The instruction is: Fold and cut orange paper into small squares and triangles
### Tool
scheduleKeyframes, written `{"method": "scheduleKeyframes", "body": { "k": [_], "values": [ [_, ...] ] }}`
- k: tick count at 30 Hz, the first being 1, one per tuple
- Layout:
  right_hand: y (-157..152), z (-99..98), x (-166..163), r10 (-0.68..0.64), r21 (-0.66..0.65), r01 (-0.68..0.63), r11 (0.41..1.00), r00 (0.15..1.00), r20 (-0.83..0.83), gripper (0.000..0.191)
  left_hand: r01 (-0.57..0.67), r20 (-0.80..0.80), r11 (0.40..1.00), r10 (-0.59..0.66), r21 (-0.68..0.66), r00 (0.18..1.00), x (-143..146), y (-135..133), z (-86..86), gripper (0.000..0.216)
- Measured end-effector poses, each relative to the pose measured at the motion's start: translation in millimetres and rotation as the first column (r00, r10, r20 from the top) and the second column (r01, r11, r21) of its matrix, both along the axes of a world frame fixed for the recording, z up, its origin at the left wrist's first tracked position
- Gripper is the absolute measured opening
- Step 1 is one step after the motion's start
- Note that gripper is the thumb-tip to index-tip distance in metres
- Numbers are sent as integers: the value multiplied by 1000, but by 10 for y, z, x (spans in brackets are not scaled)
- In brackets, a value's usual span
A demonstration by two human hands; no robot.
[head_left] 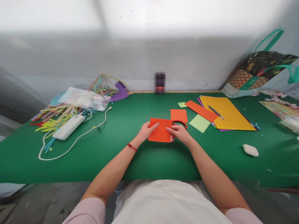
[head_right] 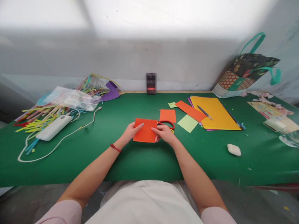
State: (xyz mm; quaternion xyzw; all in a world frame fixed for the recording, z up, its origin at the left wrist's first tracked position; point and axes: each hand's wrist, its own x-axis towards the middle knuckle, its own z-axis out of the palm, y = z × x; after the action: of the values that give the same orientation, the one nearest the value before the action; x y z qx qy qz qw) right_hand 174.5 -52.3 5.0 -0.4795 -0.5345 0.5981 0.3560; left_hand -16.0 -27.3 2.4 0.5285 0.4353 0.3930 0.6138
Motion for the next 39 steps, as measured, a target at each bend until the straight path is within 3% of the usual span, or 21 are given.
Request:
{"method": "scheduleKeyframes", "body": {
  "k": [4,12,19,26,34,39],
  "values": [
    [7,-10,4,-6,6,6,1000,1000,4,47,49,6,997,-48,-64,999,-2,6,-15,54],
    [18,-3,-2,-44,22,43,999,999,14,45,22,48,998,-19,-67,999,-20,74,-82,70],
    [21,-9,2,-31,19,31,999,999,10,45,7,-34,998,-9,-68,999,15,-8,-21,51],
    [27,-19,-14,-38,6,38,999,999,-4,49,-60,-11,995,59,-77,998,46,-21,-35,42],
    [47,-73,-11,-37,26,37,999,999,9,44,-8,14,992,10,-122,1000,26,-25,-12,38],
    [45,-38,-14,-15,29,17,999,997,-70,51,-84,111,981,104,-174,988,16,-24,37,36]
  ]
}}
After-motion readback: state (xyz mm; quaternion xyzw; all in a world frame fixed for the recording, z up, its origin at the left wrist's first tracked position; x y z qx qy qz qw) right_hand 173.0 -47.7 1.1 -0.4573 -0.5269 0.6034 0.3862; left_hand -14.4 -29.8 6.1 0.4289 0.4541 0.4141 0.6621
